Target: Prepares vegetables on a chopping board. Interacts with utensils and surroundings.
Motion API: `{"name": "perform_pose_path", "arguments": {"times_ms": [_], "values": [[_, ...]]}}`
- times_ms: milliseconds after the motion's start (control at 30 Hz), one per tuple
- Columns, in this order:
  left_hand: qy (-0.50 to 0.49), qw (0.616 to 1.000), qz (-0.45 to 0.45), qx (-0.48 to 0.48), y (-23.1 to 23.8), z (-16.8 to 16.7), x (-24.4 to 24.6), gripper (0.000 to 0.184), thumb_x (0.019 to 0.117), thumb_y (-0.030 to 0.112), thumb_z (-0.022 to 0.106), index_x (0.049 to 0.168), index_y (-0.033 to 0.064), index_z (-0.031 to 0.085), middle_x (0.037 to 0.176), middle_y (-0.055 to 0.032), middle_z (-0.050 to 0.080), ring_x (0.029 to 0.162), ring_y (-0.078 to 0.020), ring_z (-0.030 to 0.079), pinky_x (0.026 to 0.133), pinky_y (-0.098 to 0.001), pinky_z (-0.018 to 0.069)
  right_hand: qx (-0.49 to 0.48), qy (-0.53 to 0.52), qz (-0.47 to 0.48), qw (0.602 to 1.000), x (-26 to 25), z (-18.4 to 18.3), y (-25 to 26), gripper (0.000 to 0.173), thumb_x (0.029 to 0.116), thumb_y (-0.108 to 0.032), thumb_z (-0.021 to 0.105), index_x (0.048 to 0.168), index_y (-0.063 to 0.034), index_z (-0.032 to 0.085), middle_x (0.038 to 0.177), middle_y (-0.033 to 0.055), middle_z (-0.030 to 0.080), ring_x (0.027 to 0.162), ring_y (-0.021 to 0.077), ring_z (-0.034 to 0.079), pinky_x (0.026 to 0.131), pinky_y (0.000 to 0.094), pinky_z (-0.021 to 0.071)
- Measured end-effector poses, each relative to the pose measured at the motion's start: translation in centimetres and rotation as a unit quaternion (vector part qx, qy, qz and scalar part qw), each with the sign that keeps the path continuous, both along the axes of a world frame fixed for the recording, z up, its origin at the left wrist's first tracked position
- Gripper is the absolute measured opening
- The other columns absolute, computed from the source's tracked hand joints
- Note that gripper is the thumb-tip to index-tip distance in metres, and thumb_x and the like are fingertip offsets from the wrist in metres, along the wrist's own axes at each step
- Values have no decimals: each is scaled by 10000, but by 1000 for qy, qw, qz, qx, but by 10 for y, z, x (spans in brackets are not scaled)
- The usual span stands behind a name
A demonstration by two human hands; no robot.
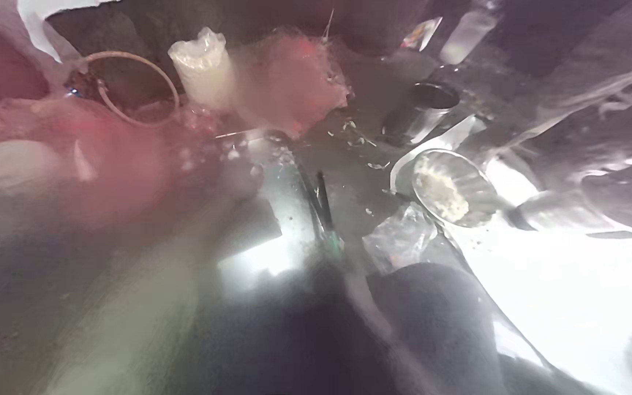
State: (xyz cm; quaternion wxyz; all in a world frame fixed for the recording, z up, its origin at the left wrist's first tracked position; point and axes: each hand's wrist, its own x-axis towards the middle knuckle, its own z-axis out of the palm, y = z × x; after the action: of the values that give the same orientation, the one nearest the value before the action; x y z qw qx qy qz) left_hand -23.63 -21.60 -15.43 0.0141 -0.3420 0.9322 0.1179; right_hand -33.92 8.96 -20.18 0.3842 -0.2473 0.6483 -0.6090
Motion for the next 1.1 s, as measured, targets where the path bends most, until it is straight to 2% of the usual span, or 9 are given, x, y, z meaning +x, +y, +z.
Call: {"name": "perform_pose_path", "arguments": {"times_ms": [33,100,233,467,567,633,833,1000,1100], "values": [[-64,993,35,90,6,30,-6,485,1069,353,533,1378,-17,588,1433,-282,544,1341,-463,517,1130,-632,366,-8,-21,10,1000,0,-2,-2,572,999,0,516,1527,31,299,1000,86,725,793,130,725,718,291,628],[-60,976,80,191,20,54,-1,441,1080,250,541,1396,-58,553,1400,-334,555,1336,-495,522,1123,-640,377,-11,-65,33,997,2,-9,-2,562,1014,-11,504,1536,7,299,969,120,727,731,192,718,648,339,626],[-111,941,86,308,50,57,37,416,1118,247,474,1375,-60,587,1334,-318,601,1238,-457,578,1079,-604,415,61,-19,76,995,9,-9,0,583,999,-8,535,1550,-18,343,944,102,744,636,174,694,558,334,598],[-206,952,60,218,69,52,55,471,1088,187,534,1494,-40,456,1424,-331,536,1334,-499,516,1106,-647,379,96,-4,100,990,15,-7,3,544,1020,-36,514,1544,-35,365,871,94,705,602,149,654,536,305,563],[-83,992,29,88,31,-4,82,554,987,314,685,1462,72,535,1390,-243,592,1258,-435,597,1016,-652,487,98,-12,108,989,15,-12,6,558,1027,-66,529,1561,-83,371,910,109,712,603,165,654,527,318,565],[13,998,-22,54,10,-37,93,452,949,331,729,1332,108,642,1374,-169,620,1247,-366,614,1034,-612,500,102,-9,117,988,14,-14,5,553,1038,-93,536,1567,-102,373,890,100,709,583,161,635,514,315,550],[5,994,12,104,32,-27,86,319,950,148,716,1267,114,717,1232,-188,705,1178,-383,658,1036,-631,494,169,108,162,966,17,-21,3,437,1080,-355,515,1448,-126,569,934,92,701,711,184,660,689,404,582],[48,997,32,49,73,-32,85,235,898,203,798,1104,97,756,1020,-142,752,964,-344,721,900,-613,564,266,187,234,916,33,-5,-1,452,1094,-313,471,1491,-98,496,1099,176,715,953,307,723,887,512,581],[26,999,39,17,83,-29,78,194,933,228,749,1104,139,765,1026,-122,753,970,-333,721,894,-611,567,314,247,282,872,47,6,-4,460,1082,-291,461,1497,-91,472,1166,206,700,1075,367,698,940,566,548]]}}
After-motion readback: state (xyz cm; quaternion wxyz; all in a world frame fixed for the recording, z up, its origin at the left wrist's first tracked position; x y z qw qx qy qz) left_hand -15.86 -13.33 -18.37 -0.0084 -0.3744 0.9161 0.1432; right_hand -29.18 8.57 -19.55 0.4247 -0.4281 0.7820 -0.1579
